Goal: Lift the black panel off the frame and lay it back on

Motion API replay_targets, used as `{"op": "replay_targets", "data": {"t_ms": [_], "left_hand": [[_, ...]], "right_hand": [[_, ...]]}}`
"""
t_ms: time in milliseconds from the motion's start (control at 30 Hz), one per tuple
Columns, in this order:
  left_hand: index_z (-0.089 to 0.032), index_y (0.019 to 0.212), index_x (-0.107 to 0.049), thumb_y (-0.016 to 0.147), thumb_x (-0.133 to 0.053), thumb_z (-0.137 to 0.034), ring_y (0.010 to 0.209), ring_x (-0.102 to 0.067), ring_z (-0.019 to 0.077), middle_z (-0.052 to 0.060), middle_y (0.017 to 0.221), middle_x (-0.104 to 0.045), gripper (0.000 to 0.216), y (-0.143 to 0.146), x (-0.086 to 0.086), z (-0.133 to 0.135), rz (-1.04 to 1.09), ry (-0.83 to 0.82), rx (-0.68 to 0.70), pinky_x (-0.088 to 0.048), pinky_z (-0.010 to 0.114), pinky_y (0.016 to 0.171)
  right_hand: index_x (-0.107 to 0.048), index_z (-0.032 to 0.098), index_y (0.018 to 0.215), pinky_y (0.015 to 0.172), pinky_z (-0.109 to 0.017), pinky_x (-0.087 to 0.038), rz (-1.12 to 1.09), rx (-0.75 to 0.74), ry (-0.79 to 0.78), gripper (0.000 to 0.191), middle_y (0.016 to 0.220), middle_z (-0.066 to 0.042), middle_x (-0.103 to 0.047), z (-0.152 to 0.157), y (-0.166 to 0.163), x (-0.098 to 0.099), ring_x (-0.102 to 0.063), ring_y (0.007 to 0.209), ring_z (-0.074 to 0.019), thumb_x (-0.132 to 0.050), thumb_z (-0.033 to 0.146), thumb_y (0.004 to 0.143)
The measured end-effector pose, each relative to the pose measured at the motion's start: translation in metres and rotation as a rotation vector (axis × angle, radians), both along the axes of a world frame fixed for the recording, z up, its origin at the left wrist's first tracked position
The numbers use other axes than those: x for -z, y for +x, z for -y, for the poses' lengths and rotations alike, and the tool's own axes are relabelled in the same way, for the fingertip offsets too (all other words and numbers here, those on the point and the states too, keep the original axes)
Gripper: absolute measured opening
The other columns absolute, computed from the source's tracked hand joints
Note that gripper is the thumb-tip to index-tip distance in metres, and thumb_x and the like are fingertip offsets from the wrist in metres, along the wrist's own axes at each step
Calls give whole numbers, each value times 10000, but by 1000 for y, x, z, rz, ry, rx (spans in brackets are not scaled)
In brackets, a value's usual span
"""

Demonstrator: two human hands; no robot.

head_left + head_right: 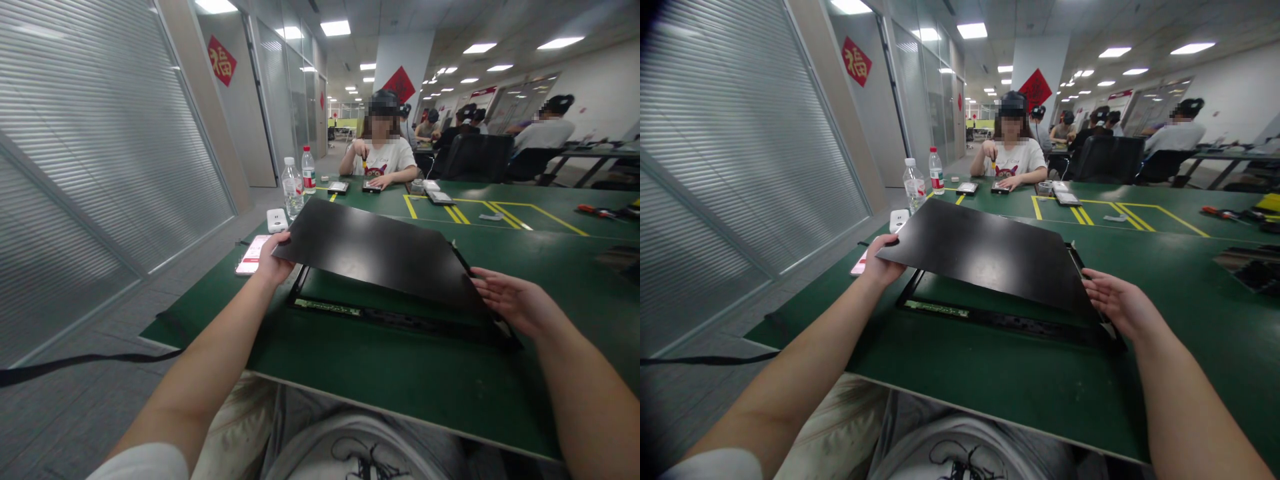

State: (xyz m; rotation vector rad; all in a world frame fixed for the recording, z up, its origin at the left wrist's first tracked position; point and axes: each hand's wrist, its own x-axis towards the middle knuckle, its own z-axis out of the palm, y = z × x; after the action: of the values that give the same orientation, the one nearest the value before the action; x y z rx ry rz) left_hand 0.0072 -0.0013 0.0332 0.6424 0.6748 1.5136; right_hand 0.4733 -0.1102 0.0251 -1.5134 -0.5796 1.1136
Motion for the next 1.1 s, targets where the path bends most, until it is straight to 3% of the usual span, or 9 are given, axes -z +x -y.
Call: {"op": "replay_targets", "data": {"t_ms": [367, 500, 700, 1100], "left_hand": [[-132, 1074, -807, 716, -701, -212, 852, -813, 265, 64, 896, -848, 383, -4, 11, -8, -106, 73, 21, -639, 323, 747], [-118, 1194, -812, 710, -714, -244, 974, -829, 304, 91, 1010, -872, 510, -4, 12, -8, -144, 118, 61, -644, 337, 799], [-118, 1287, -793, 685, -726, -275, 982, -810, 301, 83, 1014, -867, 626, -2, 12, -6, -198, 155, 71, -617, 338, 838], [-149, 1265, -797, 679, -733, -292, 1026, -805, 322, 80, 1048, -860, 606, 2, 15, -4, -306, 174, 134, -618, 372, 868]], "right_hand": [[-722, 226, 1160, 561, -232, -562, 231, 31, -8, 461, 796, -78, -816, 4, -12, -6, -780, 697, -207, -713, 119, 711], [-738, 218, 1134, 476, -206, -456, 273, 55, -16, 421, 759, -79, -805, 1, -9, -4, -709, 606, -180, -726, 139, 721], [-739, 197, 1091, 433, -200, -383, 275, 78, 14, 361, 734, -111, -798, -2, -6, 2, -585, 517, -153, -720, 147, 735], [-709, 199, 1066, 407, -189, -344, 310, 134, 27, 261, 702, -116, -780, -6, 3, 16, -551, 488, -144, -705, 200, 805]]}}
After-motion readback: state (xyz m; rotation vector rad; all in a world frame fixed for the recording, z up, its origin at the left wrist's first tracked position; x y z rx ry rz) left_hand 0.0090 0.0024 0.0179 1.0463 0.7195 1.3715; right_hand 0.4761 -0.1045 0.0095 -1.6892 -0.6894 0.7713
